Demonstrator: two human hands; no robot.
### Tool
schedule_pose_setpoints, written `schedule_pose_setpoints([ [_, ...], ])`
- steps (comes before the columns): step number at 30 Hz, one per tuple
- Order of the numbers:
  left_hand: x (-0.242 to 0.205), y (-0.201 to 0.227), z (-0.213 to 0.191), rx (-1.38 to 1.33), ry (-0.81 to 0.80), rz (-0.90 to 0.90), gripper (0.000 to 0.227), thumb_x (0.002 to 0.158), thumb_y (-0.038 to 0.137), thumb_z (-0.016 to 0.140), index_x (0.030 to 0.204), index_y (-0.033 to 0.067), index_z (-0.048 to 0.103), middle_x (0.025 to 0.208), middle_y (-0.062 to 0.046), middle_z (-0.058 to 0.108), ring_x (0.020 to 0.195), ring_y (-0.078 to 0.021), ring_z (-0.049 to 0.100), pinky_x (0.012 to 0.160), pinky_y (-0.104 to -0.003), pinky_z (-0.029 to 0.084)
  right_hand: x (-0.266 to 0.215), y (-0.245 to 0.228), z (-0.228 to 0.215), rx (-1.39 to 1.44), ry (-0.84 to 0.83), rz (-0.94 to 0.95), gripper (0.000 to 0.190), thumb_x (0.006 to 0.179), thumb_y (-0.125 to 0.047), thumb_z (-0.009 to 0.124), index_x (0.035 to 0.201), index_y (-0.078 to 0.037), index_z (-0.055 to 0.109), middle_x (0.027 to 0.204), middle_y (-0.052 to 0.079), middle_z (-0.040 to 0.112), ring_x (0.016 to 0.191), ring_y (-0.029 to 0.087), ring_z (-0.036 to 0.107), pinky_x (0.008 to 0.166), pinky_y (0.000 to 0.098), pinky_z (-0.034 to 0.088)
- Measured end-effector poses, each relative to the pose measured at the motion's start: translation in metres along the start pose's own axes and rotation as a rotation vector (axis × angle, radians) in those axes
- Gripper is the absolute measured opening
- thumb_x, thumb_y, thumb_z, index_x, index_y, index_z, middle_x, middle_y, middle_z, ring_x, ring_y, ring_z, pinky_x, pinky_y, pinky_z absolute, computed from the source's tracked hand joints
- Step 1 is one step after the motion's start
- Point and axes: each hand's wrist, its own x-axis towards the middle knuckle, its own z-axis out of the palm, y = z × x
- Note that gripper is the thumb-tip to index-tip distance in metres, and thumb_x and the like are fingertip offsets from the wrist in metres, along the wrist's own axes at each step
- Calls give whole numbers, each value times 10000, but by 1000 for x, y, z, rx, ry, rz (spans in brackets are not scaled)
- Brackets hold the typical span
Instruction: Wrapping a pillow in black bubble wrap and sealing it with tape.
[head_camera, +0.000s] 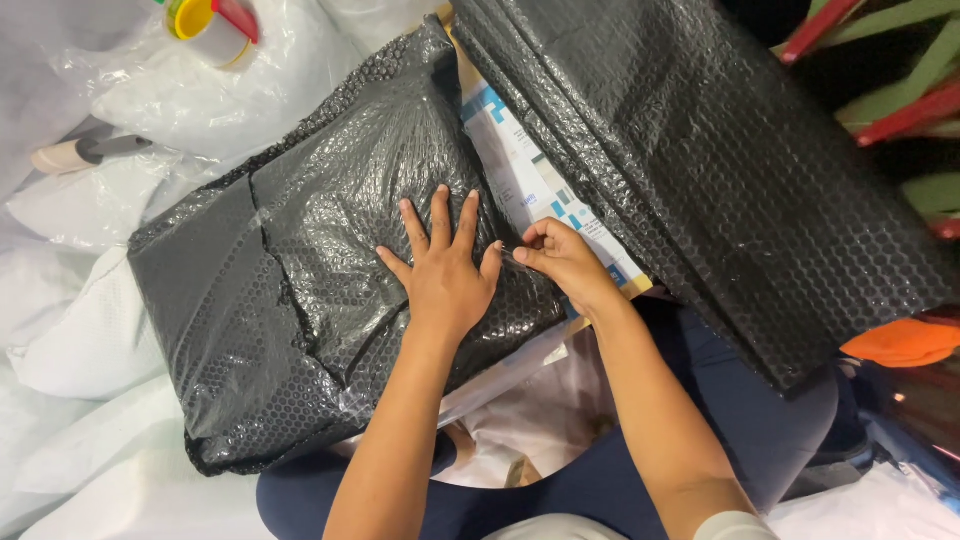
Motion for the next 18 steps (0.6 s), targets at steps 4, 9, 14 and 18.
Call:
schedule_pose_setpoints([
  [4, -1, 1, 0, -3, -3, -5, 650, 1015, 427, 495, 1608, 236, 311, 1702, -102, 107, 1523, -467, -77, 1027, -866, -7, -1, 1, -2, 16, -23, -4, 326, 907, -184, 795, 1149, -68, 610, 931, -1, 576, 868, 60, 636, 745, 183, 495],
  [9, -1, -1, 1, -1, -1, -2, 649, 1020, 439, 478, 1611, 236, 304, 1701, -107, 108, 1522, -471, -72, 1024, -868, 1, -6, -12, -3, -69, -20, -1, 405, 867, -127, 819, 1204, -72, 602, 994, 36, 631, 882, 79, 648, 790, 211, 518],
  [14, -4, -9, -1, -79, -13, 29, 694, 1039, 516, 447, 1633, 229, 232, 1704, -129, 66, 1511, -487, -118, 1028, -854, -55, -19, -20, 6, -392, 61, -181, 366, 928, -118, 744, 1267, -137, 608, 1230, 92, 569, 1004, 202, 689, 796, 282, 591],
  [18, -12, -37, -19, -722, 63, 147, 662, 1093, 365, 474, 1643, 179, 158, 1684, -226, 165, 1509, -531, -49, 1061, -786, -155, -59, -76, 58, -786, -10, -431, 401, 935, -187, 752, 1308, -129, 617, 1400, 173, 471, 1269, 436, 577, 1013, 532, 522],
])
